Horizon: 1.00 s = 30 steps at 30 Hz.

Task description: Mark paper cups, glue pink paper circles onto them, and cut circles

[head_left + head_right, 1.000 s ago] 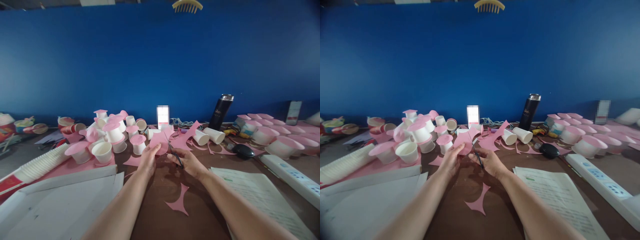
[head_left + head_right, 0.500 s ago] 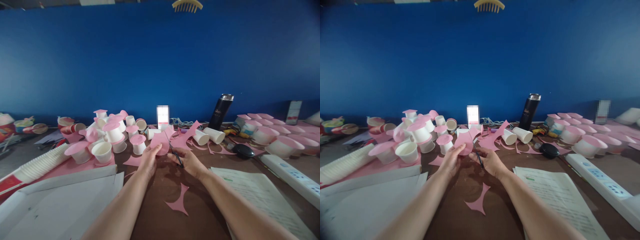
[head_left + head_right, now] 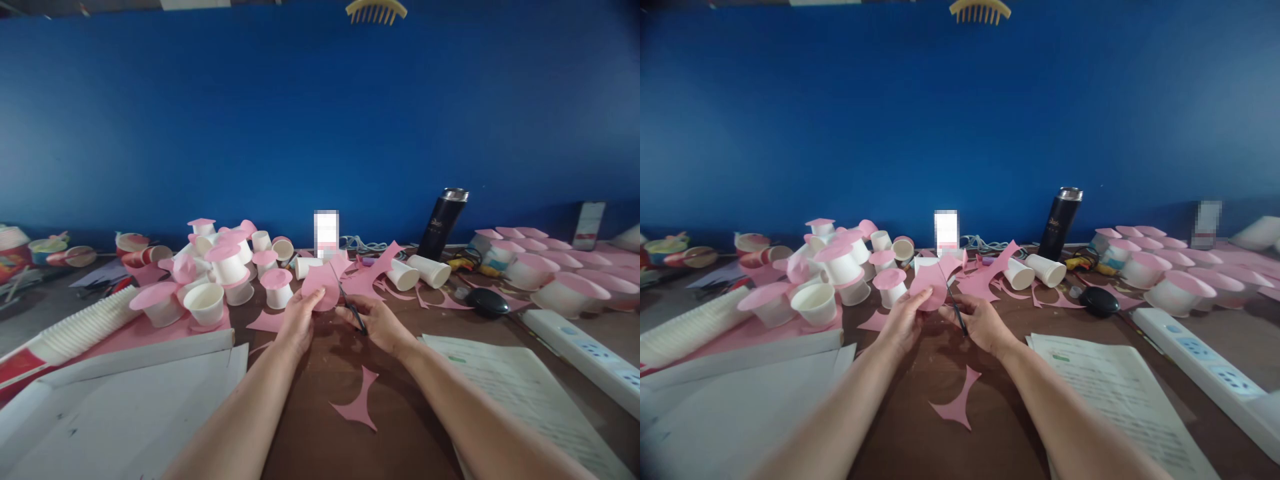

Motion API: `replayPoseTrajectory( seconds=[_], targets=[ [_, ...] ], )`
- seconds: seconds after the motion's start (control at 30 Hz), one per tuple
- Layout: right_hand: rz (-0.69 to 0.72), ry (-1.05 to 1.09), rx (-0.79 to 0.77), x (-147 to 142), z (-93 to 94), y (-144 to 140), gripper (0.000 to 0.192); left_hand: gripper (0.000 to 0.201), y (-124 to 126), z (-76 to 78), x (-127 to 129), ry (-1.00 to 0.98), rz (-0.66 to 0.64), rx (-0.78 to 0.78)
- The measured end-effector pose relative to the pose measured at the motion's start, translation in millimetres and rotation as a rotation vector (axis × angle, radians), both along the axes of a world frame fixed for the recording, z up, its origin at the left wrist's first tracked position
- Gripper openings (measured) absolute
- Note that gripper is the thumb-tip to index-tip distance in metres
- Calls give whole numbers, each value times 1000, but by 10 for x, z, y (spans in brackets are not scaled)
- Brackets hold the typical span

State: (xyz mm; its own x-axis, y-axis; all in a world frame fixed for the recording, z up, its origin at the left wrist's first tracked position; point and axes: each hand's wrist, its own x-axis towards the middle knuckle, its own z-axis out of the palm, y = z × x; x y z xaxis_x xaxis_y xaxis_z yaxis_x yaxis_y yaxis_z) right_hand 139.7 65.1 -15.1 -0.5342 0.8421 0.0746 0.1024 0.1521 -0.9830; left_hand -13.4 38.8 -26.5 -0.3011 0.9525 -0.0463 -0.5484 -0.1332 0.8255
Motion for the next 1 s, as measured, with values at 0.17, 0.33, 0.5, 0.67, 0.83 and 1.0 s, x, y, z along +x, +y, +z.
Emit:
replayPoseTrajectory(
  seconds=[0.17, 0.33, 0.5, 0.67, 0.83, 1.0],
  targets=[
    [5, 7, 9, 6, 2, -1, 39, 35, -13, 11, -1, 6, 9, -9],
    [8, 16, -9, 6, 33, -4, 41, 38, -18, 29, -3, 13, 2, -18],
    [7, 8, -6, 19, 13, 9, 42, 42, -21, 48, -6, 20, 19, -48],
    [-5, -7, -24, 24, 19, 16, 46, 38, -21, 47, -7, 13, 10, -34],
    [-8, -18, -44, 23, 35, 11, 49, 34, -18, 46, -10, 20, 29, -43],
    [-9, -24, -5, 31, 5, 26, 47, 34, -19, 41, -19, 28, 20, -47]
  ],
)
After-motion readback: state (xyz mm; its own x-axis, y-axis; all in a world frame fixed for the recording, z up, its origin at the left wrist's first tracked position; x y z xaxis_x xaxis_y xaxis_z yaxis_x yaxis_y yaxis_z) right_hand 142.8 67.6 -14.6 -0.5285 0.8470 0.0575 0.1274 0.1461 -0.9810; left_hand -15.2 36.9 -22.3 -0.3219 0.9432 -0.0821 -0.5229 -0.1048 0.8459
